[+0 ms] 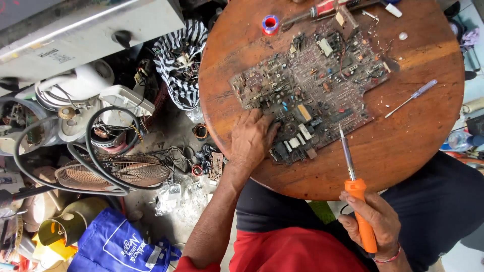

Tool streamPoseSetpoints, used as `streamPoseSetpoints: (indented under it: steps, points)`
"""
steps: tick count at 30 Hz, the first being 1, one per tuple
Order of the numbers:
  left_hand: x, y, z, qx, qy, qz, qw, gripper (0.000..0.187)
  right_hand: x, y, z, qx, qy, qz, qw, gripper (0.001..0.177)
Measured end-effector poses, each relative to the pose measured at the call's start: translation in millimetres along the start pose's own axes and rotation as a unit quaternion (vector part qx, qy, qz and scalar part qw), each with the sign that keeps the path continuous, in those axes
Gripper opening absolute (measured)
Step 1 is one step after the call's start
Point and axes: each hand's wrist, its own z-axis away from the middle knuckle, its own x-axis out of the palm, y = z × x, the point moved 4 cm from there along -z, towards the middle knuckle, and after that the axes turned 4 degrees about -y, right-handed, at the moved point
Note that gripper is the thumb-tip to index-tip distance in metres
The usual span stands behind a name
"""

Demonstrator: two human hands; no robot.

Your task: The person uses a soldering iron to work on a green circuit board placed on a round wooden table. They flip the board over multiple times to access different sides and continue soldering various components while holding the board with one hand.

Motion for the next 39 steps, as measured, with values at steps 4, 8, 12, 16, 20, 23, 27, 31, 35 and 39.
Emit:
streamPoseSetpoints:
  steps: [4,8,12,16,20,23,27,31,35,39]
  points:
    - [16,1,14,0.037,0.050,-0.029,0.998,0.021,0,3,14,0.025,-0.003,-0.012,1.000,0.038]
    - [28,-7,18,0.038,0.085,0.029,0.995,0.024,4,8,17,0.013,-0.011,-0.008,1.000,0.041]
    - [37,-17,18,0.041,0.061,0.018,0.997,0.029,-2,6,9,0.021,-0.010,-0.021,1.000,0.039]
    - [-12,-3,3,0.009,0.183,0.209,0.961,0.029,-10,13,1,0.012,0.005,-0.011,1.000,0.038]
    - [-35,3,7,-0.021,0.219,0.330,0.918,0.041,-15,14,9,0.017,0.022,-0.013,1.000,0.036]
    - [-14,7,6,0.013,0.136,0.281,0.950,0.044,-15,15,16,0.015,0.027,-0.018,0.999,0.037]
    - [-37,29,20,0.057,0.067,0.224,0.971,0.058,-23,5,15,0.020,0.028,0.003,0.999,0.039]
    - [-38,32,78,0.062,0.119,0.119,0.984,0.031,-26,1,10,0.034,0.026,-0.015,0.999,0.038]
    - [-18,38,134,0.093,0.155,0.062,0.982,0.017,-21,0,15,0.027,0.015,-0.024,0.999,0.037]
    - [-25,59,144,0.124,0.176,0.105,0.971,0.011,-24,-7,15,0.020,0.008,-0.019,1.000,0.031]
